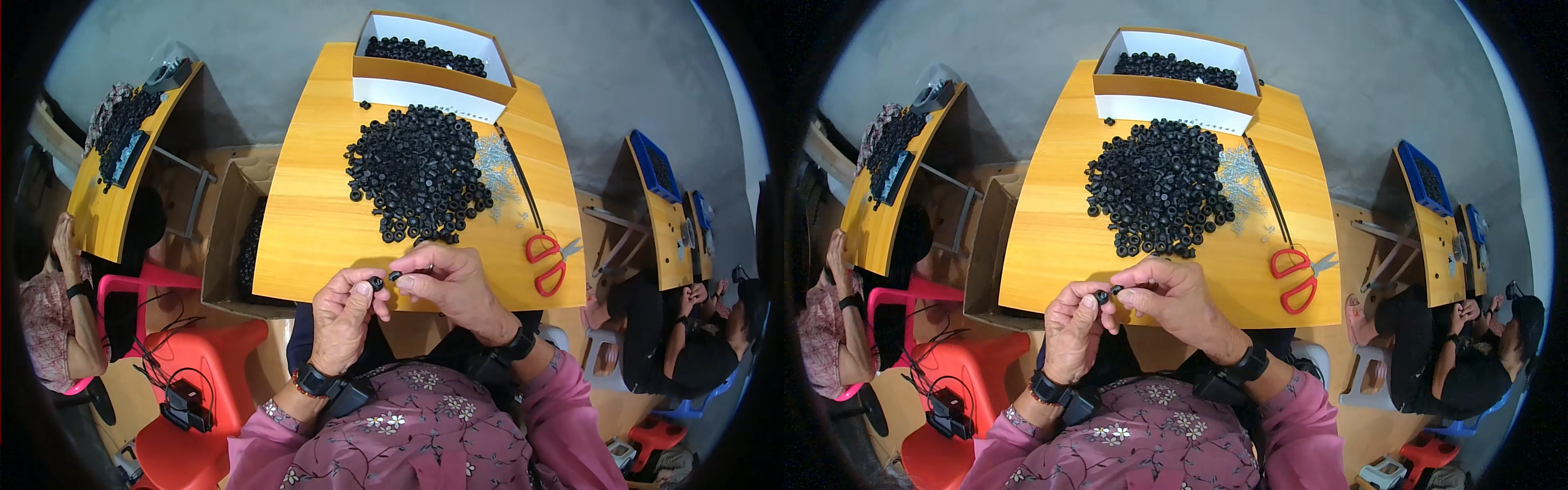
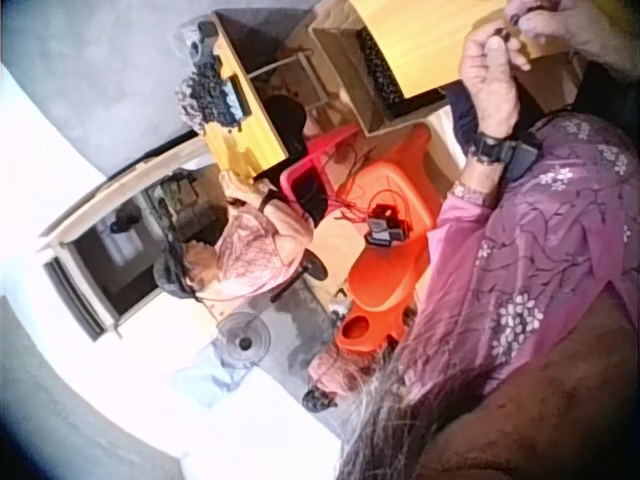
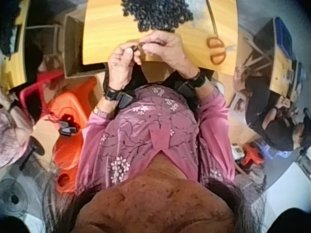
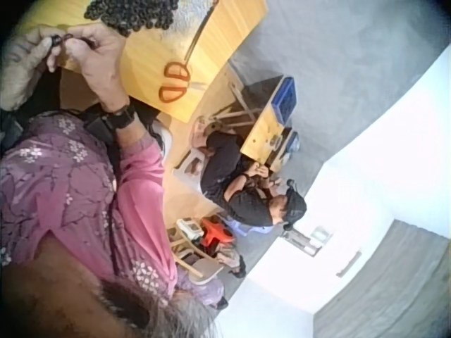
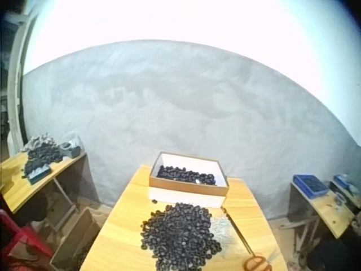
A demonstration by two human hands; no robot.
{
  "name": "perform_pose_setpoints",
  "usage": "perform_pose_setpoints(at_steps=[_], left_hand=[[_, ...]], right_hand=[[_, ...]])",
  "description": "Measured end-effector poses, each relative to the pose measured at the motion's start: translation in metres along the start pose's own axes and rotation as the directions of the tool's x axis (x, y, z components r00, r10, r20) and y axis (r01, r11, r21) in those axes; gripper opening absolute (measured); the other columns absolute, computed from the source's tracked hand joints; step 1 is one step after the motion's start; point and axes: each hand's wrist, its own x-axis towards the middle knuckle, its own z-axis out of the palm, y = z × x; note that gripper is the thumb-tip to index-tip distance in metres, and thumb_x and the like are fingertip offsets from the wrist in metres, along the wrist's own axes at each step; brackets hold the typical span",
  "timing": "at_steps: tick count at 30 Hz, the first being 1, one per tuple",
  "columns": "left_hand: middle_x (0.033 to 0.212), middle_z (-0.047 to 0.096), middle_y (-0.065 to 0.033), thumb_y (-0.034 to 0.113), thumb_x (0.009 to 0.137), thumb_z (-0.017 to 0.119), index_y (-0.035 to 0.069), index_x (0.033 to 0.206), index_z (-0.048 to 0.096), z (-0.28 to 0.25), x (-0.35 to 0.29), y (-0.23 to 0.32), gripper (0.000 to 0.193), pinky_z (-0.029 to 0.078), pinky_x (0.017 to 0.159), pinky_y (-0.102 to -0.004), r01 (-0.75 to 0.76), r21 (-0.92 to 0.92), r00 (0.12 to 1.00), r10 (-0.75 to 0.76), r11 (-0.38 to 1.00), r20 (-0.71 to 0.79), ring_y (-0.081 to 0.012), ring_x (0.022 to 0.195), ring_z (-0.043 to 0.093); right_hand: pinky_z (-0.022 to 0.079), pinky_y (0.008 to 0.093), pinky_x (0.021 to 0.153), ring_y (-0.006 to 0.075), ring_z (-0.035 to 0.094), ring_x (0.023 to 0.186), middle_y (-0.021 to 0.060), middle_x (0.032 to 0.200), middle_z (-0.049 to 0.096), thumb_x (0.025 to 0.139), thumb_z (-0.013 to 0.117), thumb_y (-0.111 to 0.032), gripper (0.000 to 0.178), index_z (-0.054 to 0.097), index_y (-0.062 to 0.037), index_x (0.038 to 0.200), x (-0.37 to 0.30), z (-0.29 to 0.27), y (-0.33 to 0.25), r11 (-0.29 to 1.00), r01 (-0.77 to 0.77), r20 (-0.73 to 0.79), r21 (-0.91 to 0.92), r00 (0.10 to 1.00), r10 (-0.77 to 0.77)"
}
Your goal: Manually assembling small black plastic parts at a workbench.
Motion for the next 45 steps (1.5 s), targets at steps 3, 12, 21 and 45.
perform_pose_setpoints(at_steps=[3,12,21,45], left_hand=[[0.094,0.068,-0.0092,0.018,0.103,0.059,-0.003,0.118,0.062,-0.001,-0.001,0.001,0.026,0.055,0.07,-0.0267,0.004,0.002,1.0,-0.004,1.0,-0.006,-0.0115,0.072,0.063],[0.093,0.07,-0.0096,0.018,0.103,0.059,-0.004,0.118,0.062,-0.001,0.0,0.004,0.026,0.056,0.069,-0.0269,-0.006,0.03,1.0,0.006,1.0,-0.017,-0.0114,0.071,0.063],[0.092,0.07,-0.0087,0.018,0.103,0.059,-0.004,0.116,0.063,0.0,0.0,0.006,0.025,0.055,0.068,-0.0249,0.01,0.083,0.998,-0.005,0.996,-0.056,-0.0103,0.071,0.063],[0.091,0.07,-0.0091,0.011,0.103,0.058,-0.005,0.115,0.063,0.002,-0.002,0.012,0.021,0.059,0.068,-0.0269,0.108,0.103,0.991,-0.1,0.989,-0.083,-0.0111,0.073,0.066]], right_hand=[[0.052,0.022,0.073,0.0065,0.064,0.083,0.0016,0.09,0.07,0.09,0.07,-0.002,0.02,0.073,-0.0001,0.109,0.003,0.003,-0.002,0.995,0.078,-0.004,-0.067,0.997,-0.079],[0.051,0.0257,0.071,0.0133,0.066,0.082,0.0072,0.092,0.071,0.089,0.072,-0.002,0.019,0.074,-0.0015,0.107,0.007,0.008,-0.006,0.904,0.22,0.059,-0.367,0.975,-0.213],[0.053,0.0281,0.07,0.0187,0.068,0.08,0.0096,0.09,0.071,0.089,0.071,-0.002,0.019,0.073,-0.0019,0.108,0.01,0.009,-0.009,0.825,0.316,0.134,-0.468,0.948,-0.287],[0.051,0.0288,0.07,0.0168,0.063,0.078,0.005,0.086,0.062,0.09,0.071,-0.006,0.024,0.075,-0.008,0.114,0.016,0.002,0.008,0.883,0.326,0.216,-0.339,0.94,-0.264]])
